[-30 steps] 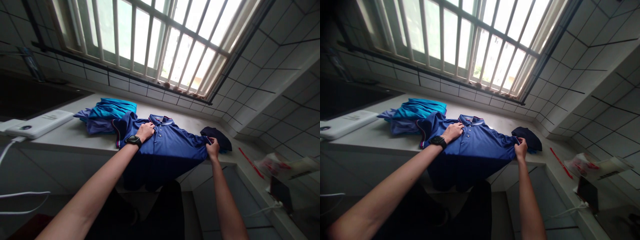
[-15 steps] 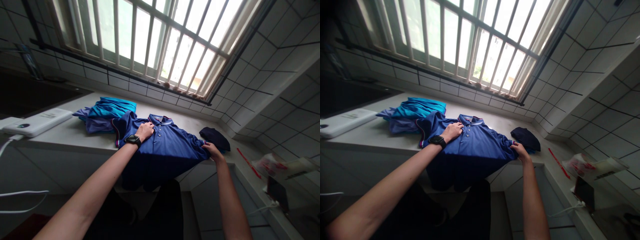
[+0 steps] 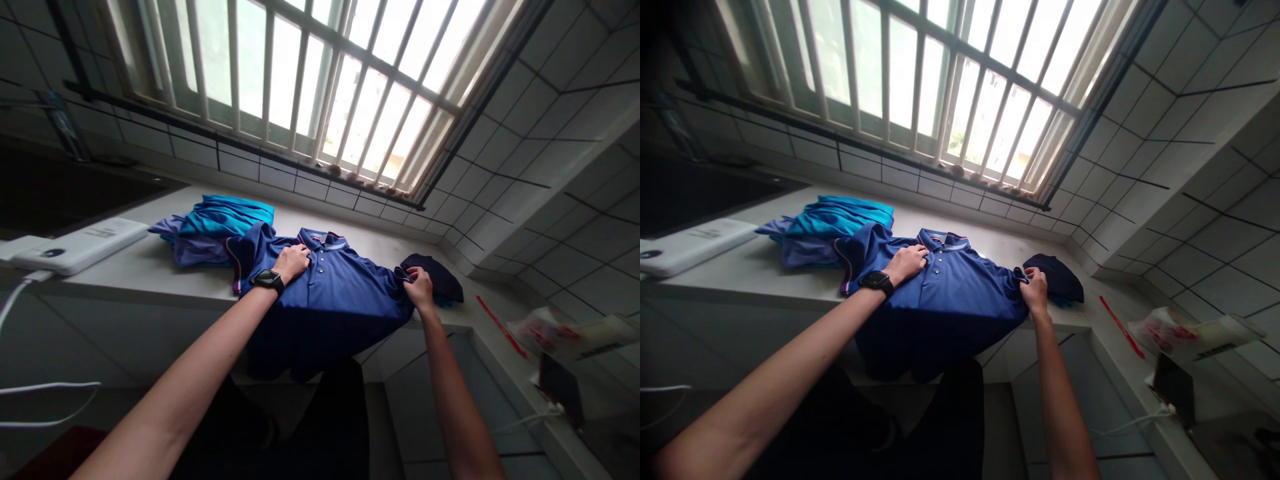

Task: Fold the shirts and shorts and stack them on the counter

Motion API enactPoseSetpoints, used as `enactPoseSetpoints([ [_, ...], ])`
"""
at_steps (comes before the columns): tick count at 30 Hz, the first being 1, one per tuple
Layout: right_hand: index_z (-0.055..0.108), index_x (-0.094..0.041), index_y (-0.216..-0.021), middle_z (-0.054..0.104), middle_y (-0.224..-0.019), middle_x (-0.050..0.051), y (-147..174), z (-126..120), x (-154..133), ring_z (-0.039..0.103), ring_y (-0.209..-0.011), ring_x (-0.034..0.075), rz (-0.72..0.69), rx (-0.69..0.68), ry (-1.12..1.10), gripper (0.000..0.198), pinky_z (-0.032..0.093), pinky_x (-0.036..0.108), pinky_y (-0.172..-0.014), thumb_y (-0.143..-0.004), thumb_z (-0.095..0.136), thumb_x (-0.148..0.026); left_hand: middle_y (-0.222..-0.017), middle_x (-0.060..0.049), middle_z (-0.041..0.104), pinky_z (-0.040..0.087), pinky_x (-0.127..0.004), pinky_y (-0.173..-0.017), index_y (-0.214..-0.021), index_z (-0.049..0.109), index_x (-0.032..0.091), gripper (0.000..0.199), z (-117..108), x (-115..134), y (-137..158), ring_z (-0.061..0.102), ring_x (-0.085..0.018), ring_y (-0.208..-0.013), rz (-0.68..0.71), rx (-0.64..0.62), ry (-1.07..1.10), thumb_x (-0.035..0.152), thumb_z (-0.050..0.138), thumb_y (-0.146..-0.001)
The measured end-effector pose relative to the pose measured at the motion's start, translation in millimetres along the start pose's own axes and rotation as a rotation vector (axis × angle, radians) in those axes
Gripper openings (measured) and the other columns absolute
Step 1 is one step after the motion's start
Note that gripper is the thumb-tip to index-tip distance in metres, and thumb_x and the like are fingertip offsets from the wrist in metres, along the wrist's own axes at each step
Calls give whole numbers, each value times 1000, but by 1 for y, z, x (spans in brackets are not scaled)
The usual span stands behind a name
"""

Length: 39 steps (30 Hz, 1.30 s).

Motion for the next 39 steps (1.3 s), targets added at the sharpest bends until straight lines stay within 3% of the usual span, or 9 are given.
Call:
enactPoseSetpoints([
  [5,63,-23,-120,73,-113,10,20,16,-39,72,-97,25,-76,-513,-505,53,60,39,-82,-87,60,-65,-145,-13,66,50,-35,-101,-131,72,18,42,2,0,-1,64,-26,-129,11,16,7,21,45,-100],
  [9,72,-19,-102,76,-98,10,15,8,-34,73,-89,24,-48,-410,-274,38,59,37,-82,-94,54,-52,-144,-13,66,50,-36,-101,-130,72,17,41,4,-2,-1,64,-27,-128,10,22,21,21,45,-99],
  [14,81,-19,-90,77,-111,11,26,19,-21,71,-106,27,-197,-565,270,20,52,34,-100,-86,68,-34,-141,-15,67,52,-38,-99,-127,74,16,41,5,-2,-2,65,-28,-126,30,47,34,20,45,-98],
  [19,78,-17,-107,76,-115,15,33,29,-21,71,-106,27,-181,-415,352,36,52,34,-95,-88,70,-46,-141,-15,67,52,-39,-101,-128,74,16,41,5,-3,-3,65,-29,-127,17,45,45,20,47,-97],
  [22,77,-19,-100,77,-106,13,30,35,-24,71,-100,28,-136,-352,390,25,51,33,-86,-85,70,-38,-140,-15,68,52,-39,-101,-127,74,17,41,5,-2,-3,65,-29,-127,10,44,47,19,47,-97],
  [27,73,-18,-93,76,-87,12,15,26,-34,67,-84,26,-29,-33,127,29,49,34,-78,-87,53,-38,-142,-15,67,51,-39,-102,-131,73,16,42,6,-2,-3,64,-29,-128,14,30,27,20,46,-98],
  [33,77,-17,-98,78,-104,13,19,48,-39,70,-96,26,-112,-343,-252,68,54,38,-87,-95,30,-66,-141,-14,67,52,-37,-101,-130,73,18,42,8,-3,-4,65,-27,-127,16,41,19,20,46,-98],
  [36,75,-17,-122,70,-136,16,28,60,-41,63,-128,29,-191,-282,-83,61,47,43,-112,-98,35,-58,-141,-14,67,52,-38,-100,-128,74,17,41,8,-3,-3,66,-28,-125,18,45,28,20,46,-98],
  [39,63,-18,-145,51,-161,14,45,81,-45,43,-152,28,-218,-433,232,60,31,45,-127,-101,42,-53,-138,-14,69,53,-38,-100,-127,75,18,41,6,-3,-3,66,-28,-124,19,57,40,20,47,-97],
])
Point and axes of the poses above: each hand's wrist, its own y-axis away from the middle knuckle, its own z-axis out of the palm, x = y × z, the point moved 4 cm from there along -y, towards the middle knuckle
